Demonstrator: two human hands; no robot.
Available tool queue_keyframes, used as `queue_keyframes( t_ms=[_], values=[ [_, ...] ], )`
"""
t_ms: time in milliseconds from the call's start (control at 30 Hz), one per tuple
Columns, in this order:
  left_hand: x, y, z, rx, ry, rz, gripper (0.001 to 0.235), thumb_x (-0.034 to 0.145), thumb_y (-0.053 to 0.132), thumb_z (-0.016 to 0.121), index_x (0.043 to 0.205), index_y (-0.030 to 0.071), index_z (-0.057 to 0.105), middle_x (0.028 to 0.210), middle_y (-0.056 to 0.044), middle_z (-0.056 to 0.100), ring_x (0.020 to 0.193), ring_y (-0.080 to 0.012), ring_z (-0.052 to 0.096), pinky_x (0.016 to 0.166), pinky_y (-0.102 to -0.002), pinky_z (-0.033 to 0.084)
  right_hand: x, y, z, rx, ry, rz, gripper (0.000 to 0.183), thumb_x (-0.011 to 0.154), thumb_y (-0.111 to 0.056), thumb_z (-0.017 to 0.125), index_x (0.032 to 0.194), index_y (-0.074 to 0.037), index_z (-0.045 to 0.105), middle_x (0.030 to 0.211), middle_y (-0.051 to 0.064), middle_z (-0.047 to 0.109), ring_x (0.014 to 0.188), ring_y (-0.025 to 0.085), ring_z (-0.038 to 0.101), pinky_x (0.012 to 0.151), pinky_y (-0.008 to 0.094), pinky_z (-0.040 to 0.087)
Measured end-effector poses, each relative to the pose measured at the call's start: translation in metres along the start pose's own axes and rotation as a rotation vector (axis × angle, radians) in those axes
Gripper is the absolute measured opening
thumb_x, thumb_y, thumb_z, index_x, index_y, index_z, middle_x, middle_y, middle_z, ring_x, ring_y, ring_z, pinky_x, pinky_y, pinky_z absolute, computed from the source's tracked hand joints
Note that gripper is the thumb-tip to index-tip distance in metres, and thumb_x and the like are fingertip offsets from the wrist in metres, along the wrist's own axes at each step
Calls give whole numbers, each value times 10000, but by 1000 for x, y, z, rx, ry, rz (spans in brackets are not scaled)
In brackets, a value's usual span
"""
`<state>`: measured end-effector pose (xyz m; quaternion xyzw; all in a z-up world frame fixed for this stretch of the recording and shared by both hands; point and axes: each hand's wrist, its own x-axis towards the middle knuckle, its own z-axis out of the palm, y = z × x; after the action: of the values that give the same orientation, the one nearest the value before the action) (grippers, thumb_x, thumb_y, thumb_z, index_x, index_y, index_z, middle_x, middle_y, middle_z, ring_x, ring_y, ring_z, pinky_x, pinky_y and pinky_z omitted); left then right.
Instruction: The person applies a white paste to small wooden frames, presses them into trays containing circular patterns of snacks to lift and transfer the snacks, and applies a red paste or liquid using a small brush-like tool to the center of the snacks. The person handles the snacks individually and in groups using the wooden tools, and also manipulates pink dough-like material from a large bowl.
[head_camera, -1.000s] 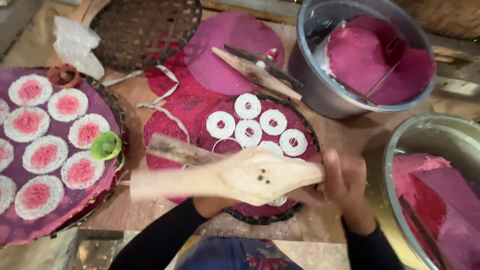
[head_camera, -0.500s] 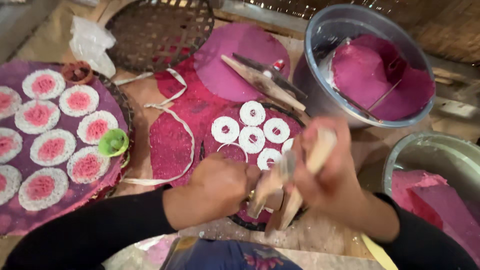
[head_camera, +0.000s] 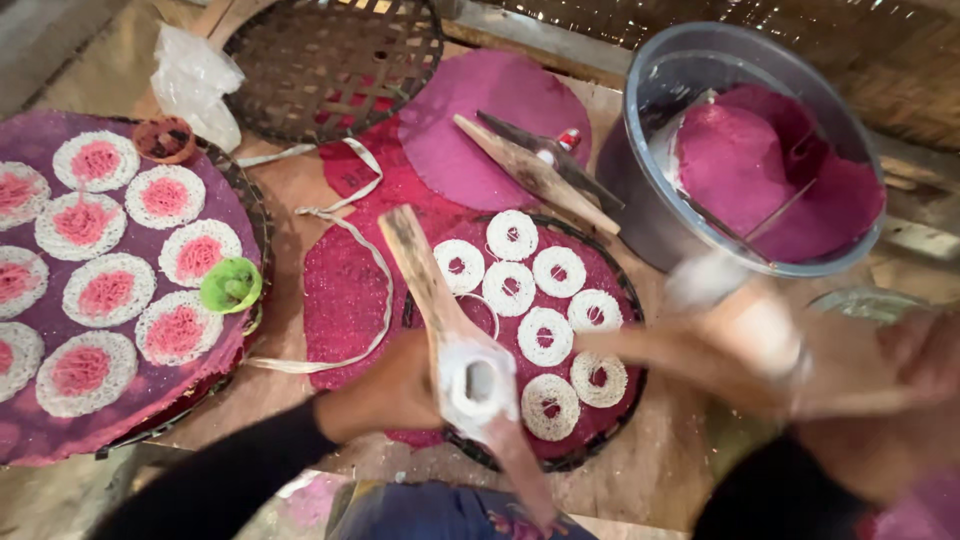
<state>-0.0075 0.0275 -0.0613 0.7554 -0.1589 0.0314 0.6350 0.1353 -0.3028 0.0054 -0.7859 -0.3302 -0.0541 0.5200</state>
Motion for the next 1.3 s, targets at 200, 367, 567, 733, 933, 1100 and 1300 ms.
queue_keyframes(
  t_ms=[200,367,567,733,933,1100,1300],
  values=[
    [59,-8,29,-303,-500,426,757,734,193,861,1367,77,463,1194,-51,653,1203,-179,596,1105,-387,419,70,35,64,625,218,214,243,994,-233,578,1184,-82,563,984,44,618,845,136,629,774,313,511],
    [13,42,2,245,407,741,630,728,134,878,1278,157,573,1170,-34,627,1177,-191,611,1080,-374,466,90,61,115,710,96,263,296,1009,-323,578,1178,-88,639,1023,50,650,907,147,660,829,336,532],
    [-10,62,9,546,840,642,596,736,105,917,1245,127,609,1185,-57,598,1172,-189,604,1041,-330,495,168,167,-12,-1004,-17,425,469,942,-415,684,1325,-144,678,1166,204,731,1081,386,694,905,502,539],
    [2,43,-22,666,550,562,640,838,117,824,1340,56,432,1265,-51,710,1217,-120,676,1061,-331,482,195,259,-38,-1177,-389,488,412,847,-298,673,1235,-174,734,1267,143,679,1170,387,642,938,565,507],
    [27,17,-19,619,617,378,624,784,202,858,1257,34,488,1184,-83,669,1117,-163,664,976,-340,501,200,235,-70,-1142,-436,523,359,958,-243,548,1242,-114,725,1251,201,687,1141,417,669,942,534,528],
    [64,11,-23,425,709,141,626,739,272,887,1188,16,534,1117,-109,635,1033,-199,653,905,-347,518,146,138,-97,-603,-182,243,371,984,-204,591,1327,-91,678,919,199,734,826,281,735,782,407,542],
    [89,9,-12,488,941,375,703,697,335,947,1153,-18,545,1094,-140,525,982,-249,590,860,-361,504,71,15,-46,-327,-216,243,449,987,-219,597,1431,-166,645,914,49,763,861,141,683,797,288,548]
  ],
)
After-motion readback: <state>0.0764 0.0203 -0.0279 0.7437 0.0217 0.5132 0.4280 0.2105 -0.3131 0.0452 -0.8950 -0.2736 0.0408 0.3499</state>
